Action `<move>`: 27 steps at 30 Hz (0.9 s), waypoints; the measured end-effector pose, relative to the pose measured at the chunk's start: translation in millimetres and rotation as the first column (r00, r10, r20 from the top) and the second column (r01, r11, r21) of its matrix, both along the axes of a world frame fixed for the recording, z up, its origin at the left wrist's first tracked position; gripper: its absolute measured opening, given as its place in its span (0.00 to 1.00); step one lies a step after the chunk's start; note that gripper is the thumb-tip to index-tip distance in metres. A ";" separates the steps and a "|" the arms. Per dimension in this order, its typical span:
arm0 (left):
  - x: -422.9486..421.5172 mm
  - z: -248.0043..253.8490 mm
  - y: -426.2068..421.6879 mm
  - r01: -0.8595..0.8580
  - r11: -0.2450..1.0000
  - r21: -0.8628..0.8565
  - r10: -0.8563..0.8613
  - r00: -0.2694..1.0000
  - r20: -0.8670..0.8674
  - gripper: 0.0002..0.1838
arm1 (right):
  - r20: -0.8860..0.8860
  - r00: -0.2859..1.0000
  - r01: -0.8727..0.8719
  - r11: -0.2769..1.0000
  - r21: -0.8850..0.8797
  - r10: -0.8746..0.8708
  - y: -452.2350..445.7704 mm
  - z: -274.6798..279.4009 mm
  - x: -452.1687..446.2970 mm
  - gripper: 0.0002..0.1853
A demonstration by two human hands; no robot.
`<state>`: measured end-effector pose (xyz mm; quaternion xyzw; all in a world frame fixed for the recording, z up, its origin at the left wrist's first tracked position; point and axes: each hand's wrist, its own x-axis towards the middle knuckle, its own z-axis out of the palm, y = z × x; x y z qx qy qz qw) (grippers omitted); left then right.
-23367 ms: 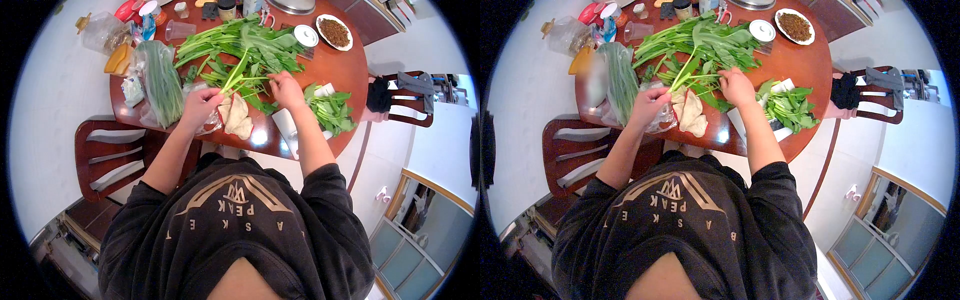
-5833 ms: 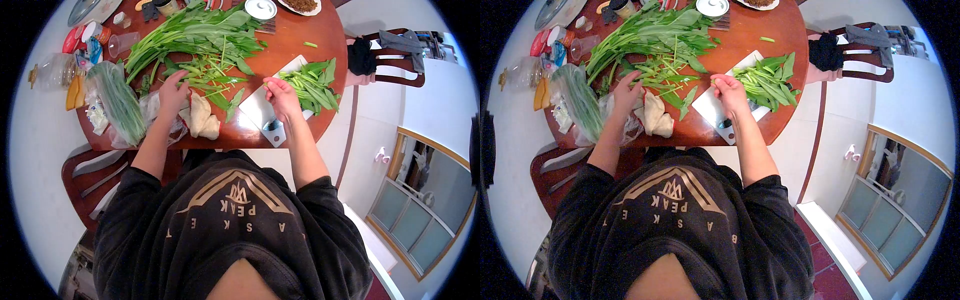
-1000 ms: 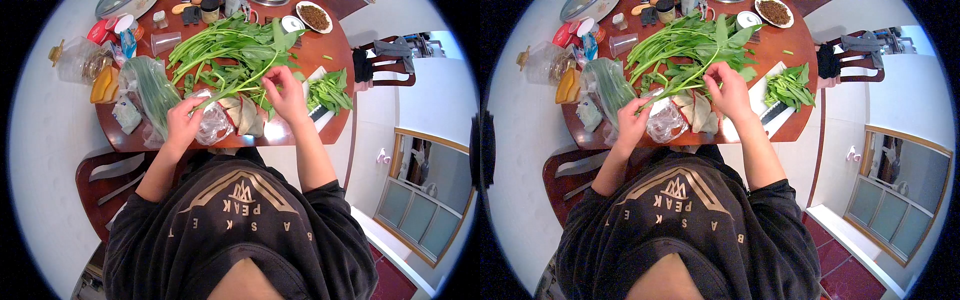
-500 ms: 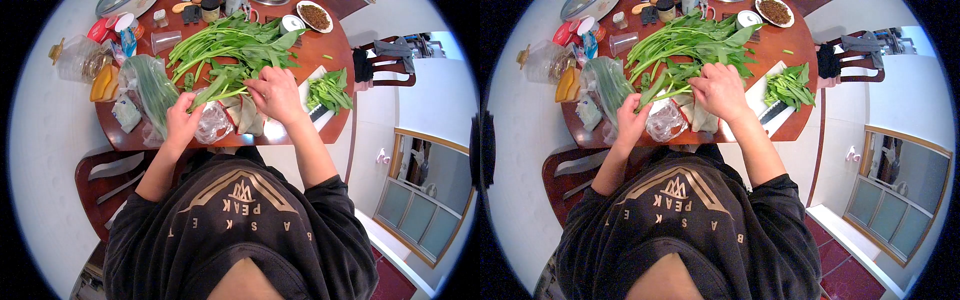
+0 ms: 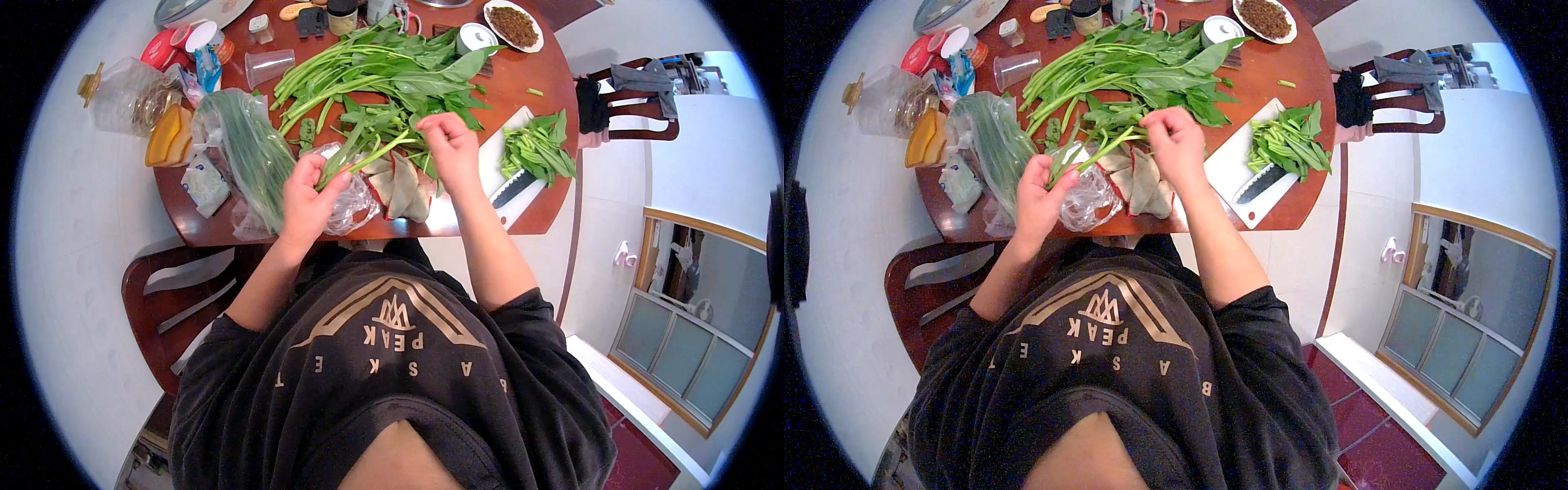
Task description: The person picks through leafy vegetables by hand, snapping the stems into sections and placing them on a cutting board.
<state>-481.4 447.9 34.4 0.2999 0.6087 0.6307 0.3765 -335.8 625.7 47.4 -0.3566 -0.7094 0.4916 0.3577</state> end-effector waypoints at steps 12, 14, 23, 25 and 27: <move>-6.1 -6.0 -2.9 0.003 0.999 -0.036 -0.005 0.998 -0.065 0.10 | 0.300 0.953 -0.116 0.849 0.515 -0.052 33.1 36.7 38.3 0.08; -5.6 -6.1 -2.2 0.001 0.999 -0.040 -0.004 0.998 -0.068 0.10 | 0.399 0.917 -0.207 0.854 0.477 -0.001 26.1 30.1 35.8 0.11; -5.8 -1.8 -1.9 0.011 0.999 -0.039 -0.012 0.999 -0.032 0.10 | 0.510 0.857 -0.309 0.865 0.395 0.074 18.9 -1.6 35.0 0.06; -4.8 -0.3 -1.8 -0.003 0.999 -0.040 0.002 1.000 -0.012 0.10 | 0.488 0.867 -0.305 0.879 0.368 0.097 15.7 -2.7 35.4 0.06; -4.7 -0.5 -2.0 -0.012 0.999 -0.036 0.012 1.000 -0.003 0.10 | 0.471 0.875 -0.298 0.892 0.340 0.113 14.5 -5.3 35.7 0.06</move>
